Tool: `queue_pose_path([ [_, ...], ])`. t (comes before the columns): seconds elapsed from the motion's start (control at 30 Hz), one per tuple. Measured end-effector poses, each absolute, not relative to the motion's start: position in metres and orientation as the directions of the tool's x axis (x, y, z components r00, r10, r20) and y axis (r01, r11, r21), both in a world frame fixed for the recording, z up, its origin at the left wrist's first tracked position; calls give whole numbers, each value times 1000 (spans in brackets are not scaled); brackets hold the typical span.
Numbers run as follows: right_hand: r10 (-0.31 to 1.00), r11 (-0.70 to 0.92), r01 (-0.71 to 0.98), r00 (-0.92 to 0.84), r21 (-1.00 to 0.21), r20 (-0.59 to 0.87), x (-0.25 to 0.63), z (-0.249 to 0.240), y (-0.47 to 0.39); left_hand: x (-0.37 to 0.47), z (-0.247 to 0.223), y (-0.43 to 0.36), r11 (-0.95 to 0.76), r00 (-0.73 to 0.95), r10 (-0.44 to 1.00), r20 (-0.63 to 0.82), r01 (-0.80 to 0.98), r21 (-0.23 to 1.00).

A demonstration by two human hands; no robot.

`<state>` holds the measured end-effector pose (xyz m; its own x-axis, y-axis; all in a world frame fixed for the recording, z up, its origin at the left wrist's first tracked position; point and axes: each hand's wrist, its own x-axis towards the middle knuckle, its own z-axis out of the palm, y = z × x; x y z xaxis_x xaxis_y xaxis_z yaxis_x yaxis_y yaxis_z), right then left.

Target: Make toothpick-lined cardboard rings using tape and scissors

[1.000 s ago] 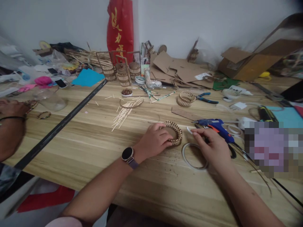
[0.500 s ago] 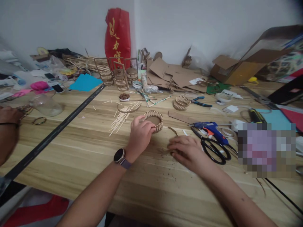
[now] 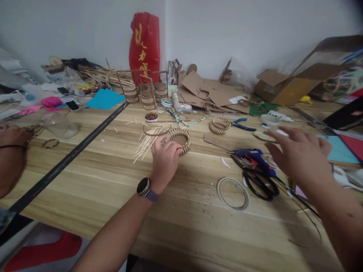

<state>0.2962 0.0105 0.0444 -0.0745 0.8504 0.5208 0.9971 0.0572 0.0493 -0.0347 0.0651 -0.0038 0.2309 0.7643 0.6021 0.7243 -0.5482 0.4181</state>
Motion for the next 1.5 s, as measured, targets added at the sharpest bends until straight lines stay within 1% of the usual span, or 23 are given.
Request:
queue_pose_path([
  [0.07, 883, 54, 997, -77, 62, 462, 294, 36, 7, -35, -3, 66, -525, 215, 778, 590, 739, 423],
  [0.1, 902, 108, 993, -121, 55, 415, 288, 29, 3, -36, -2, 66, -506, 202, 789, 581, 749, 427],
  [0.17, 911, 328, 945, -313, -12, 267, 270, 12, -7, -38, -2, 68, -465, 170, 807, 566, 773, 431],
  [0.23, 889, 446, 892, -431, -79, 157, 253, -3, -15, -41, -3, 71, -427, 142, 819, 556, 799, 424],
  [0.27, 885, 460, 883, -449, -96, 121, 246, -7, -17, -42, -4, 73, -410, 131, 824, 551, 810, 419],
  [0.37, 901, 434, 896, -432, -93, 37, 236, -9, -15, -47, -11, 79, -375, 113, 835, 538, 833, 407],
  [0.47, 900, 434, 897, -436, -88, -5, 237, -4, -6, -50, -20, 83, -381, 134, 832, 538, 842, 381],
  [0.63, 882, 465, 877, -470, -124, -14, 236, -2, 5, -41, -22, 78, -386, 139, 790, 598, 870, 307],
  [0.67, 877, 472, 870, -479, -142, -23, 235, -2, 7, -37, -20, 76, -427, 184, 774, 606, 858, 286],
  [0.7, 874, 475, 865, -486, -160, -33, 235, -1, 11, -32, -19, 73, -495, 267, 760, 592, 829, 262],
  [0.73, 872, 473, 863, -487, -178, -43, 235, 0, 16, -26, -18, 71, -573, 375, 747, 549, 782, 244],
  [0.77, 877, 461, 866, -478, -191, -48, 236, 3, 24, -20, -19, 70, -652, 501, 725, 473, 722, 234],
  [0.8, 889, 438, 877, -455, -197, -47, 237, 5, 34, -15, -20, 70, -696, 593, 708, 384, 679, 234],
  [0.83, 905, 407, 891, -423, -199, -43, 239, 9, 46, -10, -22, 70, -711, 643, 701, 309, 665, 228],
  [0.9, 949, 309, 935, -314, -177, -5, 243, 14, 73, -3, -27, 72, -705, 665, 709, 234, 675, 217],
  [0.97, 979, 206, 968, -201, -141, 44, 247, 17, 95, -1, -33, 71, -678, 645, 735, 209, 705, 207],
  [1.07, 985, 141, 986, -131, -91, 110, 245, 11, 98, -8, -37, 58, -674, 655, 739, 157, 713, 194],
  [1.1, 982, 150, 986, -139, -77, 131, 242, 6, 90, -12, -38, 49, -702, 692, 711, 124, 689, 181],
  [1.17, 967, 205, 977, -193, -57, 164, 233, -7, 61, -20, -37, 27, -812, 814, 575, 75, 558, 174],
  [1.3, 944, 292, 954, -275, -72, 183, 211, -38, -15, -37, -35, -13, -926, 937, 334, 105, 306, 219],
  [1.37, 929, 347, 933, -327, -98, 174, 203, -47, -49, -47, -36, -21, -918, 927, 361, 103, 334, 214],
  [1.43, 895, 439, 873, -404, -214, 187, 198, -47, -76, -54, -37, -20, -855, 861, 503, 77, 483, 189],
  [1.5, 886, 458, 839, -405, -293, 227, 198, -37, -96, -55, -40, -12, -766, 773, 634, 39, 619, 173],
])
